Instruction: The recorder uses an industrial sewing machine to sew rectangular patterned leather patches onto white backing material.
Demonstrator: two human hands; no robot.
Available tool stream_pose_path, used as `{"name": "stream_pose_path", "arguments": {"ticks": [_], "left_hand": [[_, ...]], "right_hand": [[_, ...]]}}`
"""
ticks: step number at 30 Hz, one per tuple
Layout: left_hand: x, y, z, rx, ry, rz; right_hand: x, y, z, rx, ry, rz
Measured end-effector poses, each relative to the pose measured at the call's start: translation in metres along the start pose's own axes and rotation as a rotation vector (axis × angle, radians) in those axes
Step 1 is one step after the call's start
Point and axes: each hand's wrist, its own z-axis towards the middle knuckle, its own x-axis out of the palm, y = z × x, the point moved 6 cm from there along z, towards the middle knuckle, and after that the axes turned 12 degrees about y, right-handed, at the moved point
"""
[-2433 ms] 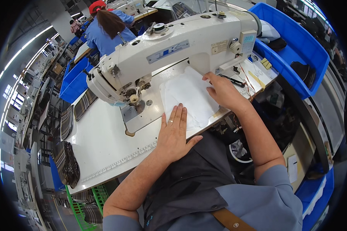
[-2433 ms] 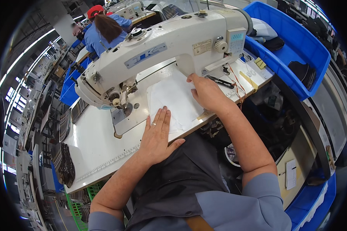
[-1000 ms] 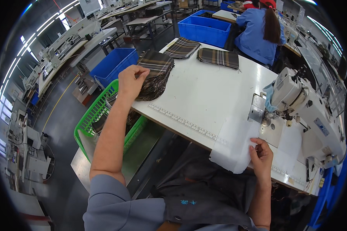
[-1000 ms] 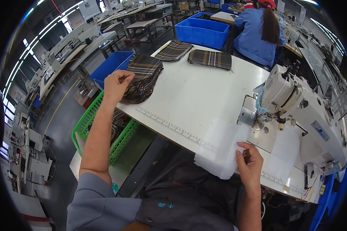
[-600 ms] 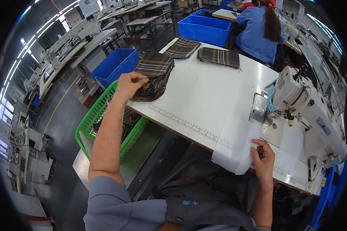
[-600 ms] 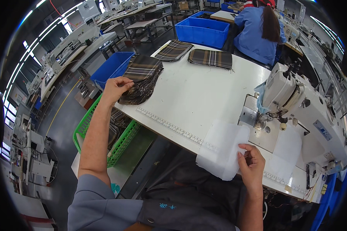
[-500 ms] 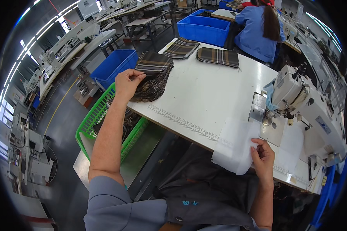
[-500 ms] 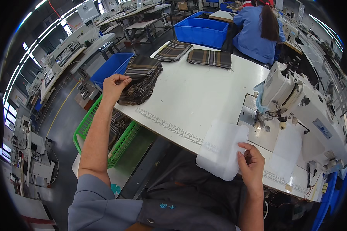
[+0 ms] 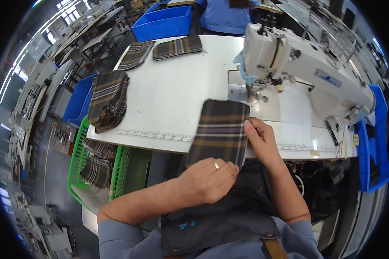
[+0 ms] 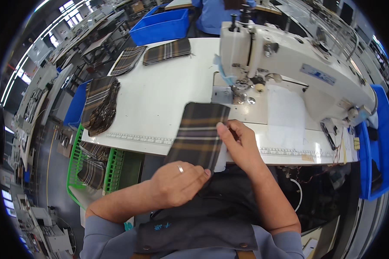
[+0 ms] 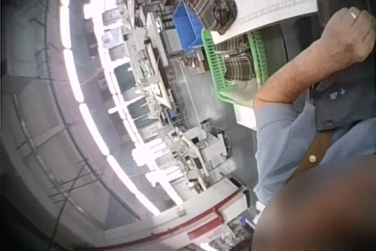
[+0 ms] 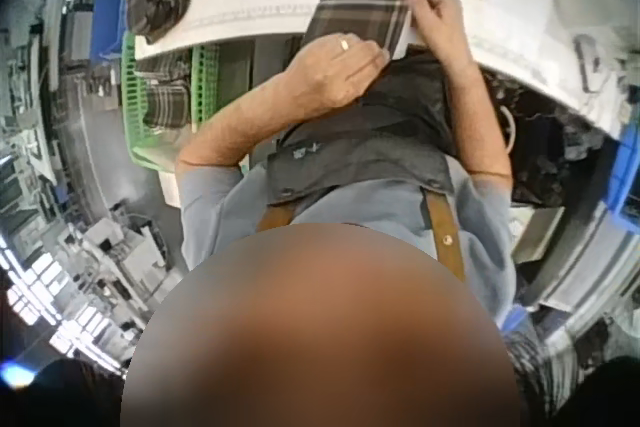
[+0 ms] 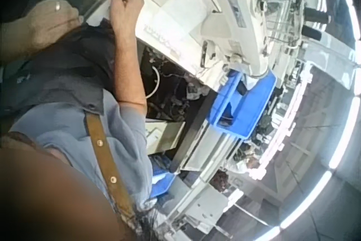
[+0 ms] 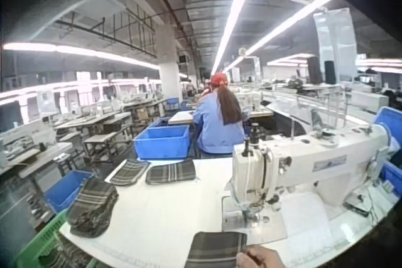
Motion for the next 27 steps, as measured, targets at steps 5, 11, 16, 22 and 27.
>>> {"name": "stream_pose_path", "arguments": {"ticks": [5,11,16,22,27], "left_hand": [[0.045,0.009,0.013,-0.139,0.236,-0.523],[0.010,0.099,0.027,-0.523,-0.130,-0.491],[0.026,0.108,0.022,-0.579,-0.053,-0.781],[0.022,0.117,0.016,-0.583,-0.029,-0.764],[0.034,0.121,0.013,-0.679,0.085,-1.240]], "right_hand": [[-0.007,0.000,-0.010,-0.111,-0.063,-0.178],[0.000,0.037,-0.028,-0.281,0.000,-0.289],[0.003,0.040,-0.034,-0.374,0.030,-0.374],[0.005,0.048,-0.037,-0.430,0.026,-0.394],[0.006,0.050,-0.040,-0.481,0.062,-0.431]]}}
